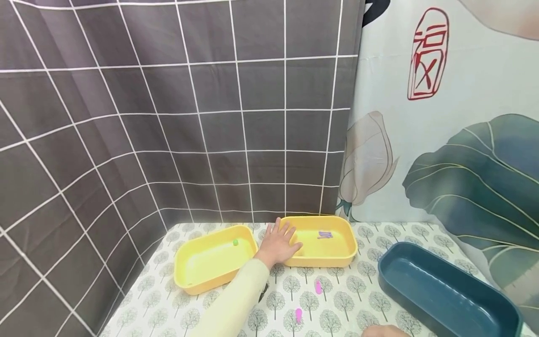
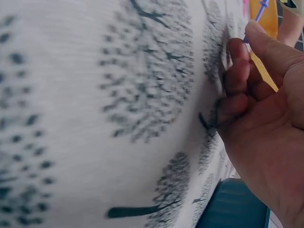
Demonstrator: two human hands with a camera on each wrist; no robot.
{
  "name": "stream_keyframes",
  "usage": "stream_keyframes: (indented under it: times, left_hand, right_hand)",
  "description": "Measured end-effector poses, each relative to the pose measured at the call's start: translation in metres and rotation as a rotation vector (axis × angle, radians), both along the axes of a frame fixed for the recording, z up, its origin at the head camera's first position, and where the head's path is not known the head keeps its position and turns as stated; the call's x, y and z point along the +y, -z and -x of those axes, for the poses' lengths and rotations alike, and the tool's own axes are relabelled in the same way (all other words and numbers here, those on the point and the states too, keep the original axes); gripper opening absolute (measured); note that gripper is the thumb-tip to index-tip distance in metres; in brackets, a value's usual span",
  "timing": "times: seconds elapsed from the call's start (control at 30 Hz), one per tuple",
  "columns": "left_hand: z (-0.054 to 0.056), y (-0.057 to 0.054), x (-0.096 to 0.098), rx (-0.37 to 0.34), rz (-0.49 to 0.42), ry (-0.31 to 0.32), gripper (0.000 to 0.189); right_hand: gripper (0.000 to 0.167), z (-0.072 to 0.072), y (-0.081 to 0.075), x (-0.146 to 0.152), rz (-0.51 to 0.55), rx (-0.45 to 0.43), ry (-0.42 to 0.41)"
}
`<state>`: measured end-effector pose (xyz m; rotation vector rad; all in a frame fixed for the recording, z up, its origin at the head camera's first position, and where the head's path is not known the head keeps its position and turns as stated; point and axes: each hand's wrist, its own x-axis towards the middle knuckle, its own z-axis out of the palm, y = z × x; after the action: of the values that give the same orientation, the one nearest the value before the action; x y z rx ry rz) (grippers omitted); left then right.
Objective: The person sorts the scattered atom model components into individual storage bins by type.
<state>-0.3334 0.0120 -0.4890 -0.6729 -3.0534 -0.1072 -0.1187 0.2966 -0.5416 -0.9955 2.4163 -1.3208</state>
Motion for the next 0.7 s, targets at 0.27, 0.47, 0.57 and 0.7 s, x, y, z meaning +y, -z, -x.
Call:
stream_keyframes:
  times: [0.27,0.47,0.57,0.7]
  left_hand:
    - [-0.001,0.002,-0.002,0.002,-0.018,-0.001,0.068]
    - [-0.001,0.004,-0.002,-0.002,-0.01,0.0,0.068]
    - [-0.001,0.002,-0.002,-0.006,-0.008,-0.004,0.068]
    - [-0.001,0.0,-0.001,-0.006,-0.011,-0.003,0.068]
  right_hand:
    - [0.021,0.027,-0.02,0.001,0.149,-0.192,-0.209]
    - [0.012,0.035,-0.036,-0.003,0.136,-0.238,-0.046]
    - [0.009,0.043,-0.043,-0.005,0.124,-0.159,0.005]
    - [0.009,0.053,-0.051,-0.006,0.139,-0.081,0.036]
